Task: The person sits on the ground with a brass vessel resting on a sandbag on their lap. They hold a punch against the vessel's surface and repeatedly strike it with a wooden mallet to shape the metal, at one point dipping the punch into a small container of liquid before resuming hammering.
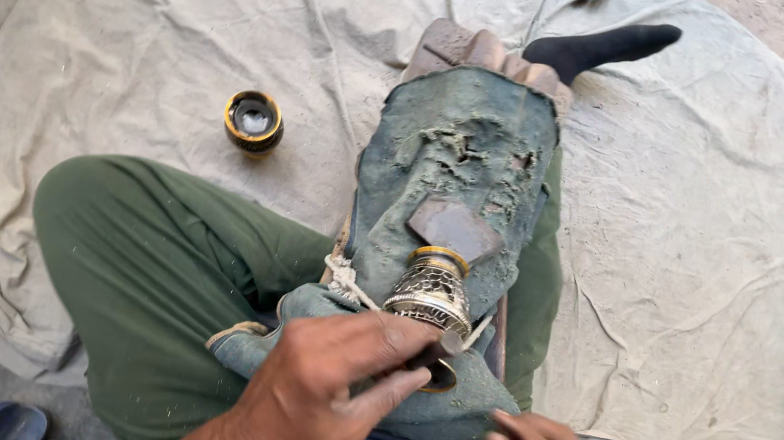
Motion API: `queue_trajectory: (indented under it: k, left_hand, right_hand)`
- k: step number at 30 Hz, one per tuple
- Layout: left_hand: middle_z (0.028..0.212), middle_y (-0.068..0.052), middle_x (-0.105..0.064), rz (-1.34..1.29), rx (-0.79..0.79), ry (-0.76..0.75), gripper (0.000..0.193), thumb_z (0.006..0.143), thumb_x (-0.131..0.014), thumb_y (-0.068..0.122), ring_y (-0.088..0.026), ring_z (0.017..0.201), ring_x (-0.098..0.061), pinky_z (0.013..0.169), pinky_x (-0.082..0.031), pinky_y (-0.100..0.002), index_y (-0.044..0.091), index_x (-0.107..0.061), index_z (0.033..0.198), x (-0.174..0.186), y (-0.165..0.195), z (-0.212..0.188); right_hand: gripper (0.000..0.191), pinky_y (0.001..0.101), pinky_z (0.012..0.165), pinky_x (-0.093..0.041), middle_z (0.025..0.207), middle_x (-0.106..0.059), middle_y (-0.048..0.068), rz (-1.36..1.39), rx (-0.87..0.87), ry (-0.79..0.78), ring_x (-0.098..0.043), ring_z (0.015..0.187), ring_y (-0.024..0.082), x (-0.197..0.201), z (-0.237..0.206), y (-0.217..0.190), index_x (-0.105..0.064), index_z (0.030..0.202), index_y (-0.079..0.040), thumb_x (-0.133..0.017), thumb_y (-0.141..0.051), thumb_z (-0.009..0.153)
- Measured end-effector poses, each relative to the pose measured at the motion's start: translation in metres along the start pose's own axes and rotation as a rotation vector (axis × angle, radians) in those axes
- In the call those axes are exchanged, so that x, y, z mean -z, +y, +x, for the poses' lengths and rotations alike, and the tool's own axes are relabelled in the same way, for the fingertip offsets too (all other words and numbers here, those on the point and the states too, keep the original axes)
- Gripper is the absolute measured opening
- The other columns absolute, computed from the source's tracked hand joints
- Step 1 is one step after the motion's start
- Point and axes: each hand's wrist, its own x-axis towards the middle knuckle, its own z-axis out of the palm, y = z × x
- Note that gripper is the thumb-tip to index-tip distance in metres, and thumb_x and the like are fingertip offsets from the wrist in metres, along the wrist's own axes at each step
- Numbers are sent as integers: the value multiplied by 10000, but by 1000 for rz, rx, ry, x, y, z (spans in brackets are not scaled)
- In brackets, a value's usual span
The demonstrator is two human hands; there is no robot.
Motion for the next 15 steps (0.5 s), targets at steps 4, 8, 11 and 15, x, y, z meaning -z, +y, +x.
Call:
queue_trajectory:
  k: [4,8,11,15]
  left_hand:
    - [1032,-107,-760,186,-91,5,358,863,-796,44,-259,947,-764,786,-606,-341,25,-688,1204,-16,8,-1]
    - [936,-86,-763,16,264,94,351,838,-802,50,-125,769,-786,629,-625,-252,3,-675,1162,-24,2,-7]
    - [853,-65,-748,-456,710,197,295,832,-784,9,-95,674,-678,582,-582,-253,-2,-694,1113,-25,-10,-7]
    - [817,-41,-741,-363,712,173,283,833,-767,12,-64,674,-686,583,-578,-228,-6,-685,1104,-18,-16,-15]
  right_hand:
    - [259,307,662,-578,853,-750,91,-103,57,-40,-740,757,198,-39,48,-66,-776,942,-25,-864,-45,699]
    - [224,305,660,-590,846,-741,83,-55,131,-35,-750,737,203,-43,80,-100,-748,898,-29,-846,5,700]
    - [247,317,652,-578,835,-742,94,-101,227,79,-736,727,208,-40,91,-106,-760,931,-19,-864,-7,708]
    - [268,312,641,-573,869,-748,124,-26,357,76,-741,738,220,-44,92,-104,-734,978,2,-854,11,738]
